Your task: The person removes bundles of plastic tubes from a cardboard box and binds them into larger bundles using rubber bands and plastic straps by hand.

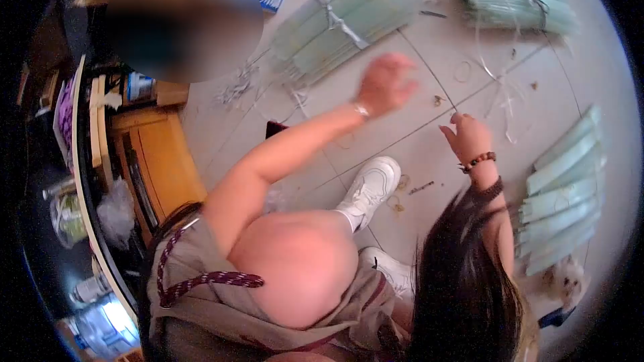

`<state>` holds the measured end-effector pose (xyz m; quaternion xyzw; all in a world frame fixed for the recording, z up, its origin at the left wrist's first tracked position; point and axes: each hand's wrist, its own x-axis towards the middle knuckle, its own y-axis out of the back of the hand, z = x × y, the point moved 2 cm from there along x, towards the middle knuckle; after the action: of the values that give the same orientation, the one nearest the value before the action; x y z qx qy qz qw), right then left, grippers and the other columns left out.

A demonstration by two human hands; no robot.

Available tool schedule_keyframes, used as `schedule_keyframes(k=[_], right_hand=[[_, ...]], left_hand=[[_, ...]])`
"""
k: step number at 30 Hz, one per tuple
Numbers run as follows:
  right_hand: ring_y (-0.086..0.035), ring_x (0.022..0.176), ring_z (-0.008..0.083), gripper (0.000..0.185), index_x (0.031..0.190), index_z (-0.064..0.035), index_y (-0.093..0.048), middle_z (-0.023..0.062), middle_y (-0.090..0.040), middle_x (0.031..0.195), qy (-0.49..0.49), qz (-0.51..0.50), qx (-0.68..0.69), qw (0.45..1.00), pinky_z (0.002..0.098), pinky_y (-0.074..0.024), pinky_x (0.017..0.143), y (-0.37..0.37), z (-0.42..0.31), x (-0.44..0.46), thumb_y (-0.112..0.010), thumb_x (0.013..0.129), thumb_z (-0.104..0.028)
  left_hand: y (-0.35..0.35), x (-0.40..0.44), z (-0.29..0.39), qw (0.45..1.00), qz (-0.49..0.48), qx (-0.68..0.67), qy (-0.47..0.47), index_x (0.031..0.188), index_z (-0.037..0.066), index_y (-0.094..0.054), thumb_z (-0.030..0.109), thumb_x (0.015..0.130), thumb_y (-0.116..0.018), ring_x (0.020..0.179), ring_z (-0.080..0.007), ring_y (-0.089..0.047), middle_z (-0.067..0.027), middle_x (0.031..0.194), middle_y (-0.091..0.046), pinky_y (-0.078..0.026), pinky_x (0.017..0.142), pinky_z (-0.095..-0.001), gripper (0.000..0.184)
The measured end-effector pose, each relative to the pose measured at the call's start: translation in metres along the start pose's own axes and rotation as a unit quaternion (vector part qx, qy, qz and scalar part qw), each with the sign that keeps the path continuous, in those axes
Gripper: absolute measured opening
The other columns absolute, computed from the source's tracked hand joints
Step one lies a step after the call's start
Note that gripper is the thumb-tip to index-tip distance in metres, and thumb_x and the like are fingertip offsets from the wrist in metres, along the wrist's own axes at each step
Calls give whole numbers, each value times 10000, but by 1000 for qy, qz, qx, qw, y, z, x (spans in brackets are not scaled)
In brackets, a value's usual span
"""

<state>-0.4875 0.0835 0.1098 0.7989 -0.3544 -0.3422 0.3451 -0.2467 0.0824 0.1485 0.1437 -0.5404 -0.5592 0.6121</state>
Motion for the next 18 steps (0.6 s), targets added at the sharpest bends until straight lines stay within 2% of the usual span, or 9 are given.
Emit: schedule_keyframes(k=[2,4,6,8,9,11,14,17,18], right_hand=[[-656,782,324,279,951,-54,-653,134,-681,854,27,11,42,999,421,-522,670,-23,-11,12,-699,859,-314],[-659,771,308,265,970,-53,-653,128,-684,837,51,12,111,992,406,-523,667,-37,-21,18,-701,859,-289],[-666,771,282,260,1007,-48,-651,122,-690,832,58,-1,166,984,384,-524,663,-47,-24,19,-704,861,-256],[-669,777,283,269,1007,-41,-650,123,-691,834,49,-12,165,985,382,-526,669,-50,-25,21,-704,862,-261],[-670,780,283,273,1007,-38,-650,124,-692,835,43,-16,165,985,382,-527,673,-52,-25,20,-704,863,-264],[-672,782,284,288,1014,-32,-650,134,-693,846,58,-15,177,982,379,-529,676,-50,-21,20,-702,864,-273],[-685,783,275,292,1030,-4,-653,149,-699,852,43,-10,173,984,357,-541,697,-36,-17,14,-712,865,-237],[-685,762,248,310,1083,2,-647,125,-699,825,28,14,197,980,346,-542,697,-32,-6,7,-717,863,-206],[-682,752,237,323,1106,-1,-643,111,-697,811,27,20,209,977,346,-540,693,-34,-2,3,-717,862,-200]], left_hand=[[62,-26,-68,990,55,78,107,1071,78,-516,168,759,-714,929,-329,-556,-136,1003,-559,-437,789,-432,380],[117,-78,-130,906,148,181,353,998,40,-536,255,863,-659,927,-348,-562,-154,991,-575,-441,811,-449,281],[151,-146,-164,835,49,271,476,1016,34,-552,409,844,-693,983,-339,-561,-165,1013,-580,-445,870,-434,436],[144,-209,-162,775,-114,263,563,1062,11,-571,539,758,-747,1045,-332,-546,-163,1024,-582,-431,934,-437,635],[130,-242,-169,772,-163,270,552,1112,33,-593,582,665,-796,1103,-342,-525,-165,1066,-587,-409,982,-458,737],[127,-233,-137,796,-178,272,511,1126,92,-611,559,729,-753,1167,-362,-496,-158,1164,-578,-391,984,-497,629],[112,-251,-147,847,-250,274,382,1055,139,-642,503,800,-708,1077,-352,-563,-140,1084,-630,-450,888,-478,449],[84,-196,-77,804,-319,113,488,934,78,-659,361,860,-683,870,-345,-617,-145,927,-659,-499,764,-435,294],[75,-182,-44,870,-278,38,405,935,86,-665,340,858,-685,790,-345,-620,-154,869,-658,-508,711,-425,266]])
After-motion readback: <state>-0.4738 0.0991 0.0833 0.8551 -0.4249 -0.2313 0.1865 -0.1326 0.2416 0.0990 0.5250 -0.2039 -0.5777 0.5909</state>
